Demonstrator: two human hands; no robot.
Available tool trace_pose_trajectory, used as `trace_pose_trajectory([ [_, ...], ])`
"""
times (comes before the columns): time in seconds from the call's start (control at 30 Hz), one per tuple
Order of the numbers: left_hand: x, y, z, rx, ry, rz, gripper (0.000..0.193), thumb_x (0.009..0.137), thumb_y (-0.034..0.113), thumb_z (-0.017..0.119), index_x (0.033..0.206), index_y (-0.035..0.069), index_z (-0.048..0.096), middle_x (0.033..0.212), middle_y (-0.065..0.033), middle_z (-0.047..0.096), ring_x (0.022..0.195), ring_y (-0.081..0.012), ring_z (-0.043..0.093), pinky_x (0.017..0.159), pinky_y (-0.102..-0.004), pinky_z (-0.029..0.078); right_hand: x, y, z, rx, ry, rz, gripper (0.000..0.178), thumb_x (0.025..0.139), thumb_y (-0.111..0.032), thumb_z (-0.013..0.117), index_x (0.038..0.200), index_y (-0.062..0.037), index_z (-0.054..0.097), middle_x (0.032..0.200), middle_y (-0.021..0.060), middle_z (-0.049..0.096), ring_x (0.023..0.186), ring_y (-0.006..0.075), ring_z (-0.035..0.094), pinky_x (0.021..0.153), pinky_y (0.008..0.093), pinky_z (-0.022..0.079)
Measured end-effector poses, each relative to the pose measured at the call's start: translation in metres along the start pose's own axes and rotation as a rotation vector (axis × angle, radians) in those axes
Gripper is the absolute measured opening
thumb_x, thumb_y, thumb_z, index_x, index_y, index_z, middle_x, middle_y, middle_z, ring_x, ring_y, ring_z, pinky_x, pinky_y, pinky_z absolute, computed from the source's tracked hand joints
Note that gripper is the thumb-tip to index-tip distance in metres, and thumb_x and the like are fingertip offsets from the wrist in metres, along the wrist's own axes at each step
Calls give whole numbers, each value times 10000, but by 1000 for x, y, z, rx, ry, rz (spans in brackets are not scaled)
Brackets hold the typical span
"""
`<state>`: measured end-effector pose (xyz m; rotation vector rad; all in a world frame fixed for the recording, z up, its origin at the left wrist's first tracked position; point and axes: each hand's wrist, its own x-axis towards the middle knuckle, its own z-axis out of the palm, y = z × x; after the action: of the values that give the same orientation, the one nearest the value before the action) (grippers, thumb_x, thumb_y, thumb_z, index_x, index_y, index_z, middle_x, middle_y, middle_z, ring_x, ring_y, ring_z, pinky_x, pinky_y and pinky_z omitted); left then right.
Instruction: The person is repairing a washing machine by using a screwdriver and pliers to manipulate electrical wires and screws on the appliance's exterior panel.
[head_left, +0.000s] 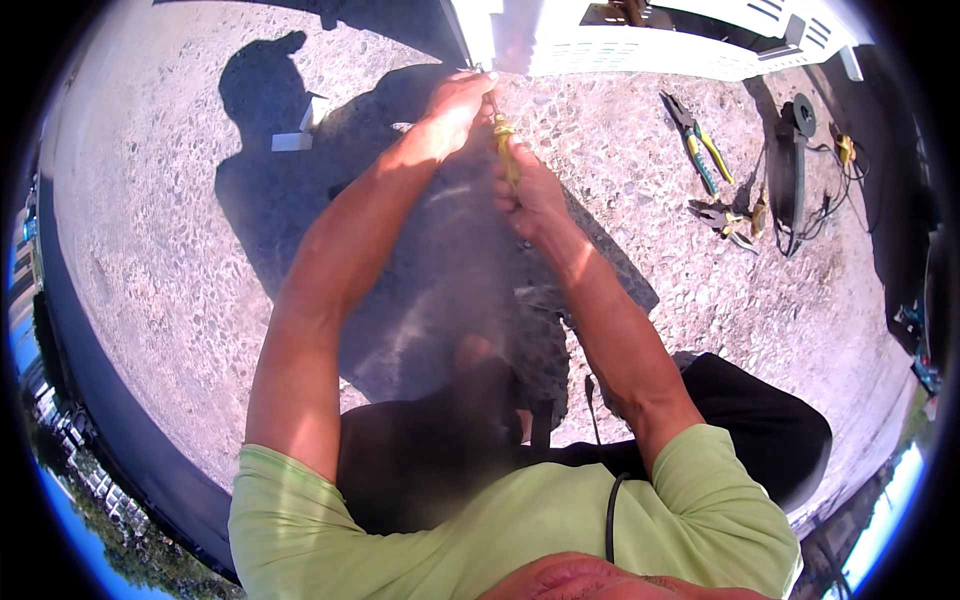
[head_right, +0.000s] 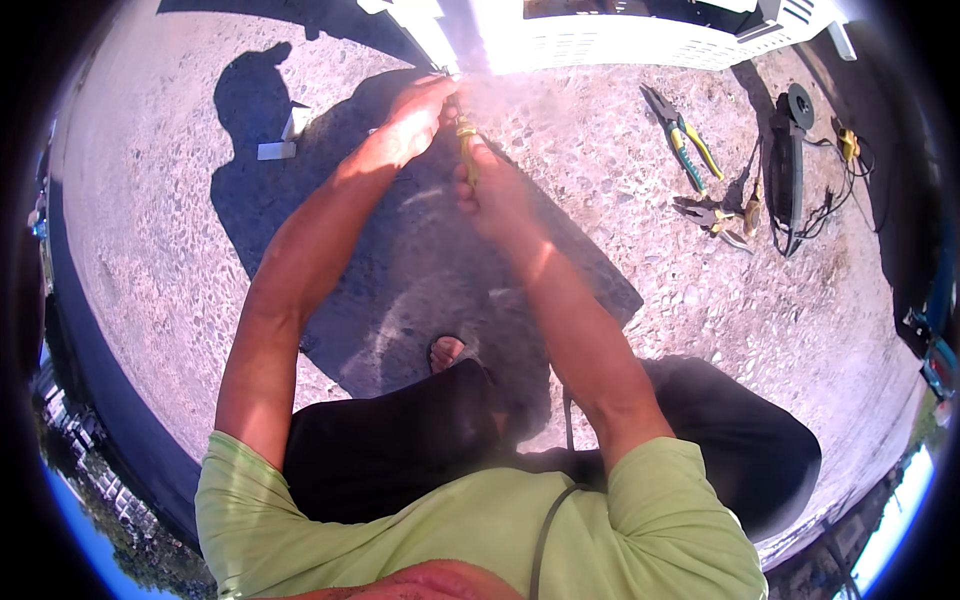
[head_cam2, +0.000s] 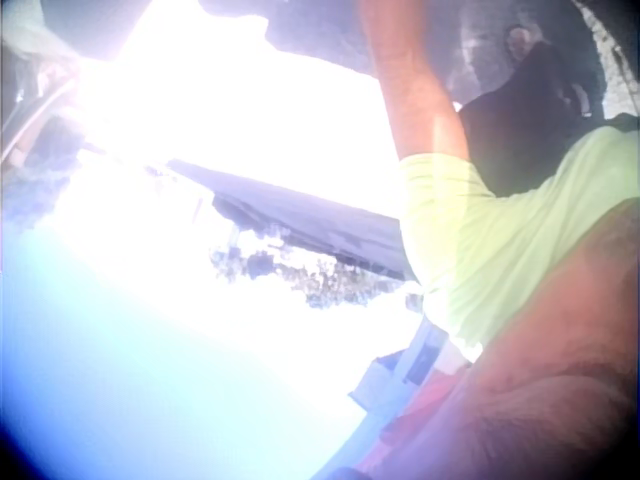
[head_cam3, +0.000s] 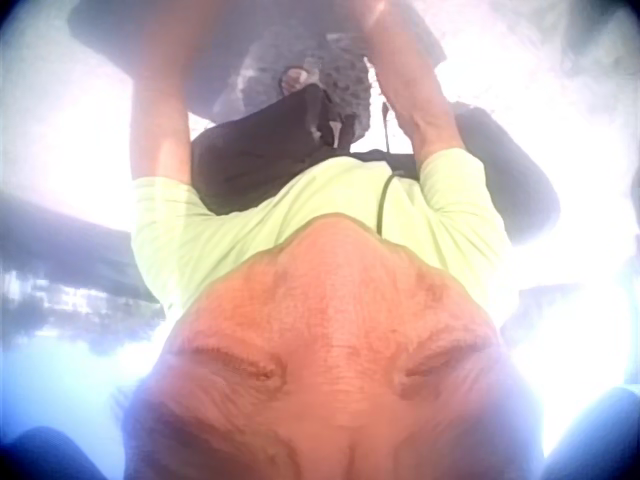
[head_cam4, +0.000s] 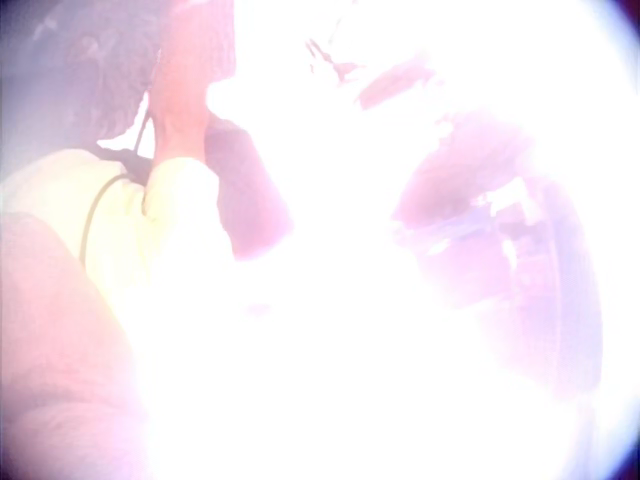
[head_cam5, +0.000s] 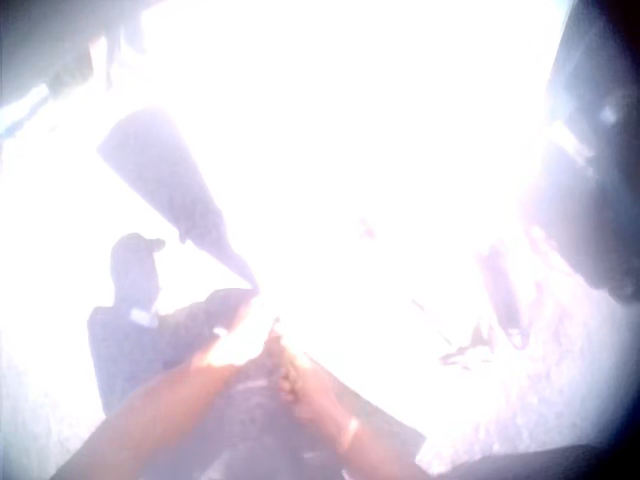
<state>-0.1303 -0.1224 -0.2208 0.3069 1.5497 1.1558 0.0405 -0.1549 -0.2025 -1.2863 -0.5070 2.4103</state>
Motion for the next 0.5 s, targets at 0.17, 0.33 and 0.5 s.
trace_pose_trajectory([
  [0.17, -6, 7, 9, -27, 71, 30, 161, 969, 182, 640, 936, 29, 676, 832, -31, 660, 700, -126, 554, 638, -279, 464, -2, 11, 5, -684, 212, -513, 369, 1018, -357, 535, 1152, -23, 615, 813, 5, 590, 584, 64, 485, 512, 241, 409],
  [0.33, -4, 8, -1, -19, 34, 76, 182, 963, 191, 655, 931, 13, 679, 839, -39, 665, 726, -140, 556, 680, -279, 463, -3, -9, 2, 366, -229, 144, 334, 1043, -339, 473, 1166, -51, 588, 731, -18, 505, 533, 73, 399, 489, 242, 328],
  [0.5, -9, 12, 9, 32, 40, -20, 185, 958, 260, 668, 990, 79, 688, 915, -6, 652, 769, -108, 537, 676, -276, 439, 9, -6, -11, 519, -313, 240, 311, 1037, -364, 469, 1123, -84, 574, 726, -18, 506, 532, 96, 396, 493, 235, 306],
])
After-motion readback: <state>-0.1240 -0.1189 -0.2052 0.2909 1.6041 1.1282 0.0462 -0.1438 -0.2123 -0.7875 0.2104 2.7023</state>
